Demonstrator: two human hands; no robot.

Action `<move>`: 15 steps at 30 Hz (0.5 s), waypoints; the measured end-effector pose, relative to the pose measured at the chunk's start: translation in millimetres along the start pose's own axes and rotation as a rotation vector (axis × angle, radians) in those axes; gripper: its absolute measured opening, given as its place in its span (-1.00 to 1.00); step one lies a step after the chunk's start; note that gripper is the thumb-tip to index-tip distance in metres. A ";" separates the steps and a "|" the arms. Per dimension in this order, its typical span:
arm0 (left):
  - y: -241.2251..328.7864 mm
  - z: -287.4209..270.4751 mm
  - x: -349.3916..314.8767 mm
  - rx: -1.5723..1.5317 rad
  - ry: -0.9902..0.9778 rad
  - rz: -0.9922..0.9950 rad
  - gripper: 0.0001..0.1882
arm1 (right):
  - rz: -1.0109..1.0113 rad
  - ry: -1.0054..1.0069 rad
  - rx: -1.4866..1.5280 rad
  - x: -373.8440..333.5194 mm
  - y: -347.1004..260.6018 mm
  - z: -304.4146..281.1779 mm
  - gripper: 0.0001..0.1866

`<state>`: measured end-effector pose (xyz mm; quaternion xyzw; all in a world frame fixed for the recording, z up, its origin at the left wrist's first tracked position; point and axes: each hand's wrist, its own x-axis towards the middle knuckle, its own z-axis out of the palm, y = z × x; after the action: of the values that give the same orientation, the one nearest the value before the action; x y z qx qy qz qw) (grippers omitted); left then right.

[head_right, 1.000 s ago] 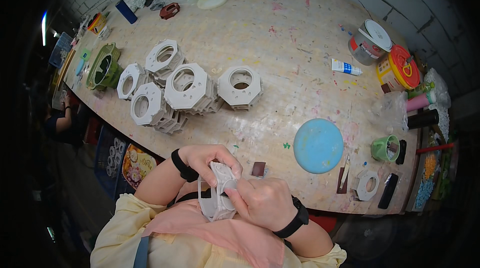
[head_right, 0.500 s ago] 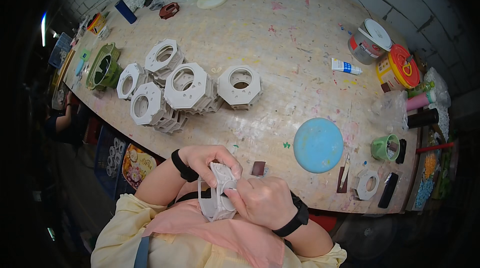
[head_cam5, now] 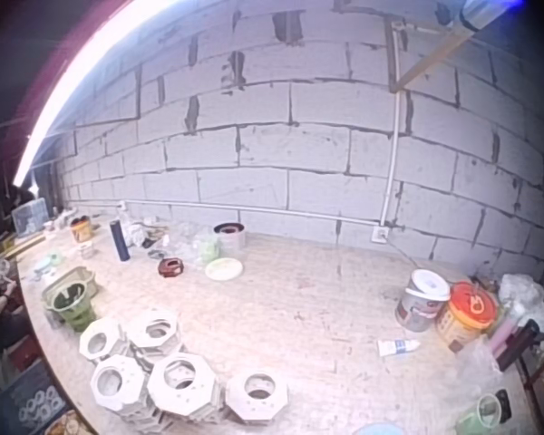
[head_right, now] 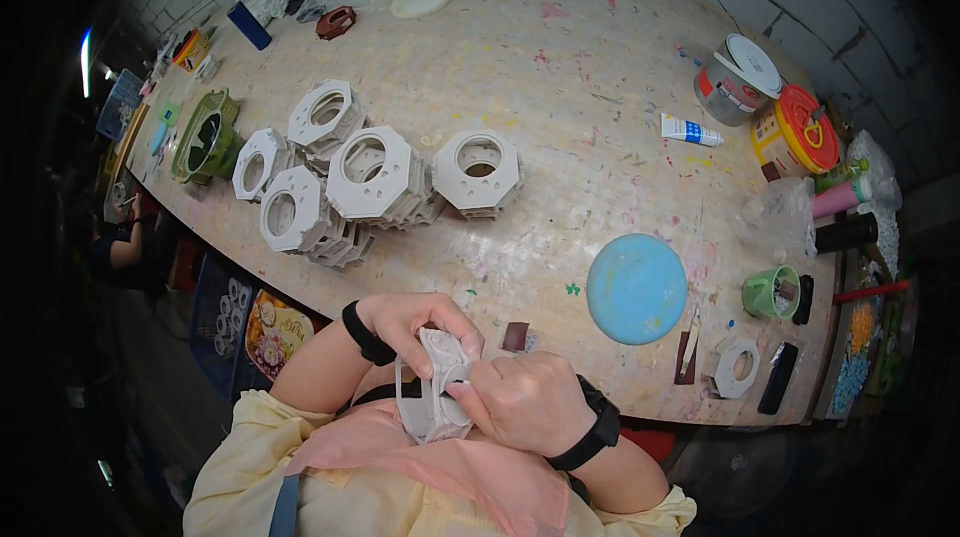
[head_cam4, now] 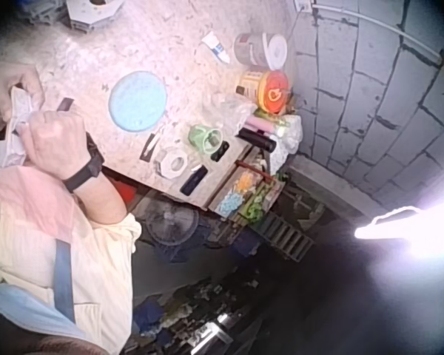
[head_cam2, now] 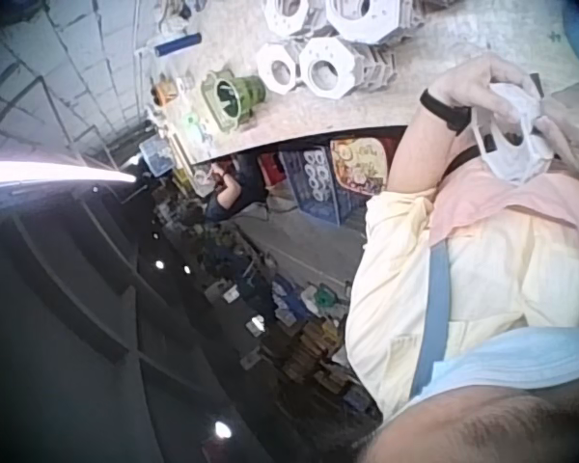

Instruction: The recorder uses a sanding block to smooth the edges of white hexagonal plastic components and then carries them to a storage crate.

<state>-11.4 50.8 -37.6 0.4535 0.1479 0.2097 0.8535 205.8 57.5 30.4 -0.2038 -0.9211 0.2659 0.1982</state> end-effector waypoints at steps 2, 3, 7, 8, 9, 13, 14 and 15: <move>0.4 0.7 0.6 -0.007 0.001 0.006 -0.53 | -0.012 -0.003 0.002 -0.1 0.1 -0.2 -0.68; 0.6 1.0 1.0 0.001 -0.003 0.009 -0.54 | -0.011 -0.003 0.002 -0.1 0.1 -0.4 -0.68; 1.3 1.3 1.9 0.016 -0.007 -0.002 -0.55 | -0.020 -0.005 0.010 0.1 0.2 -1.6 -0.69; 1.1 1.5 2.0 0.015 -0.005 0.008 -0.55 | -0.015 -0.015 0.019 0.2 0.3 -2.1 -0.69; 0.9 1.5 2.0 0.015 -0.003 0.017 -0.55 | -0.022 -0.006 0.016 0.2 0.4 -2.5 -0.69; 0.0 1.4 0.9 -0.009 0.005 -0.027 -0.55 | -0.022 -0.024 0.036 0.3 0.7 -3.8 -0.70; -0.4 1.4 1.0 -0.006 0.006 -0.023 -0.55 | -0.017 -0.033 0.039 0.3 0.7 -3.9 -0.70; -0.8 1.4 1.1 -0.003 0.006 -0.018 -0.55 | -0.024 -0.025 0.038 0.3 0.7 -3.9 -0.70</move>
<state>-9.6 50.0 -37.6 0.4500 0.1544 0.2036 0.8557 207.6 59.8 33.1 -0.1855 -0.9207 0.2836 0.1937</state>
